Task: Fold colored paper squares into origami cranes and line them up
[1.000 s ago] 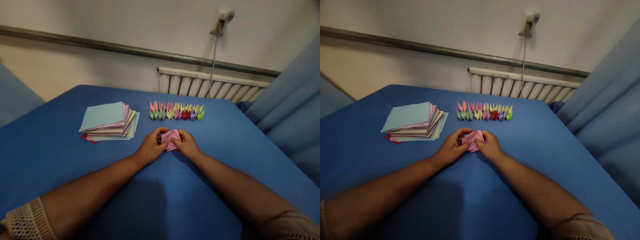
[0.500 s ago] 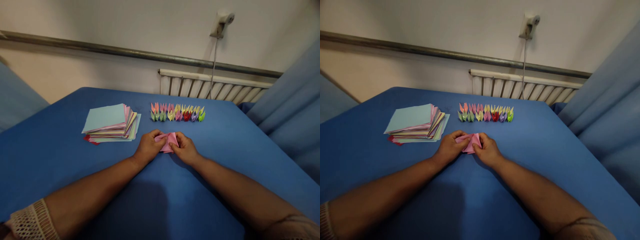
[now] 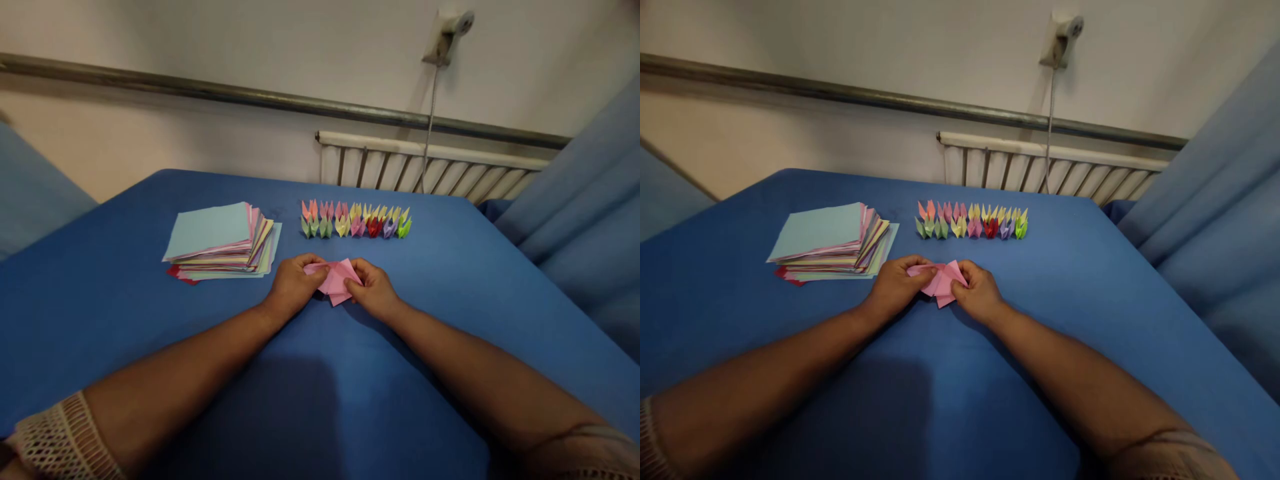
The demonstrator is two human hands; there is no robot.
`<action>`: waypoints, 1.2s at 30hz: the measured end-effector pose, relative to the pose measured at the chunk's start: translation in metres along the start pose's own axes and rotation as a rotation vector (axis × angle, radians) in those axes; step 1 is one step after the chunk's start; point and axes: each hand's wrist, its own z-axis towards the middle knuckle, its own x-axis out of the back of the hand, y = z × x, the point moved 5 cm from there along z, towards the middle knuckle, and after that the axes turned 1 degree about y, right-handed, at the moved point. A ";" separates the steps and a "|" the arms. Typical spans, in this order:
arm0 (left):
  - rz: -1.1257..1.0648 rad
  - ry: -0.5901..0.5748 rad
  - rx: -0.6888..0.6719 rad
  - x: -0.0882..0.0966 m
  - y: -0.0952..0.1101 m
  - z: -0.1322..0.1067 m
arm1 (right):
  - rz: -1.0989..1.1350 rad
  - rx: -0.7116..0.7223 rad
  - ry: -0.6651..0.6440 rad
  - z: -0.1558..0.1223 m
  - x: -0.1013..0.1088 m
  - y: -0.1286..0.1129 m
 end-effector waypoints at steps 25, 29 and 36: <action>-0.538 -0.228 0.087 -0.008 0.003 0.000 | 0.090 -0.104 -0.060 0.005 0.010 -0.006; -0.554 -0.344 0.127 -0.011 0.000 0.000 | 0.103 -0.102 -0.030 0.006 0.013 -0.004; -0.422 -0.231 0.139 -0.008 -0.002 0.003 | 0.071 -0.045 -0.046 0.005 0.015 -0.005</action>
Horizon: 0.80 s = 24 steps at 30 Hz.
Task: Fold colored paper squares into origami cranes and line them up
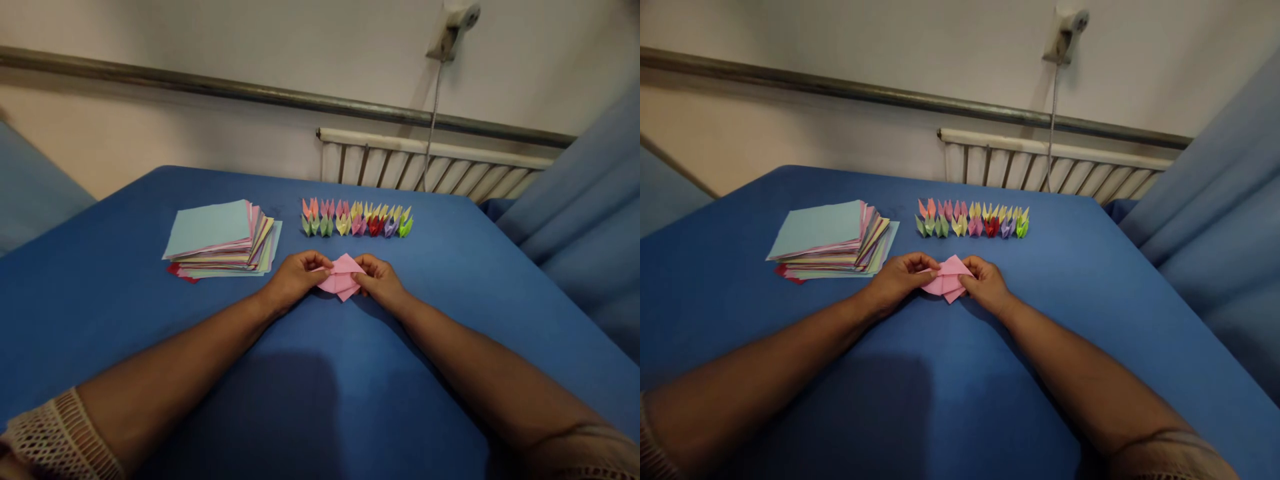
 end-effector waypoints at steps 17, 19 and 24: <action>-0.020 -0.007 -0.063 -0.008 0.008 -0.008 | 0.098 -0.071 0.057 0.002 -0.003 0.008; -0.021 0.001 -0.044 -0.007 0.006 -0.007 | 0.084 -0.068 0.052 0.002 -0.002 0.007; 0.004 0.078 -0.019 -0.001 0.002 -0.005 | 0.059 -0.057 0.054 0.002 0.001 0.006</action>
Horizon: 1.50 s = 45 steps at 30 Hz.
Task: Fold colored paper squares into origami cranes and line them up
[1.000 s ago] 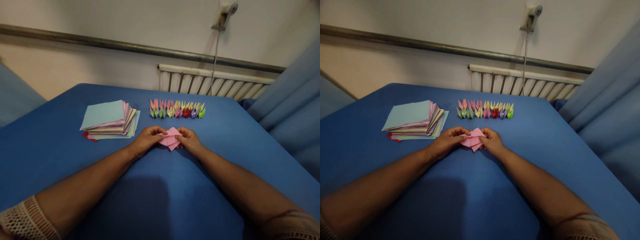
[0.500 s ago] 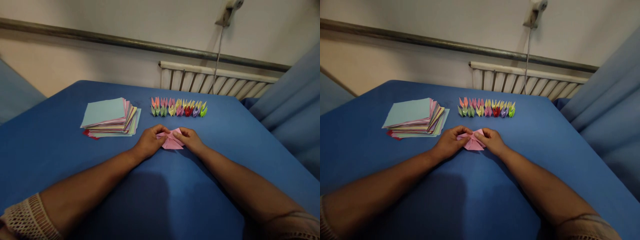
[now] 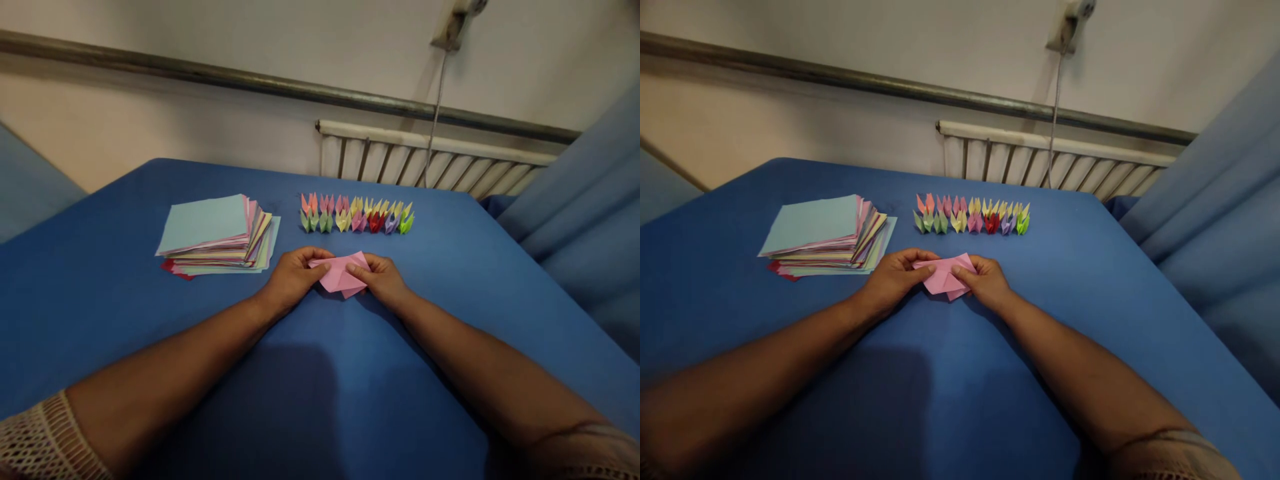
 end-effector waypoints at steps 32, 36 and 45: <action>-0.073 -0.188 0.109 -0.009 -0.002 -0.003 | 0.120 0.057 0.072 0.003 0.009 -0.010; -0.085 -0.038 0.064 -0.001 0.001 0.000 | 0.213 0.063 0.148 0.004 0.015 -0.008; -0.105 0.032 -0.025 -0.004 0.009 -0.006 | -0.059 0.182 0.065 -0.011 -0.010 -0.014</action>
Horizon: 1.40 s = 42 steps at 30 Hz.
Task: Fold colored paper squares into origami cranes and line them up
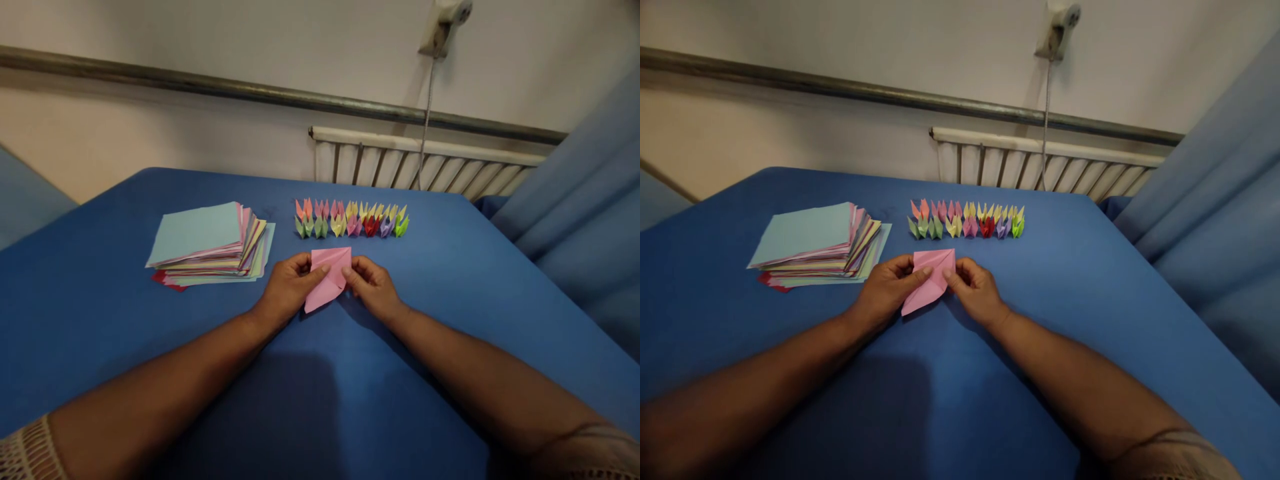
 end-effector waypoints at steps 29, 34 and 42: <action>0.046 0.048 -0.041 -0.003 -0.006 -0.007 | 0.381 -0.181 -0.149 0.000 -0.009 0.009; -0.046 0.223 -0.061 0.010 -0.003 -0.003 | 0.375 -0.227 -0.237 -0.002 -0.014 0.009; -0.101 0.192 -0.004 0.004 -0.011 -0.006 | 0.256 -0.143 -0.040 -0.002 -0.018 0.009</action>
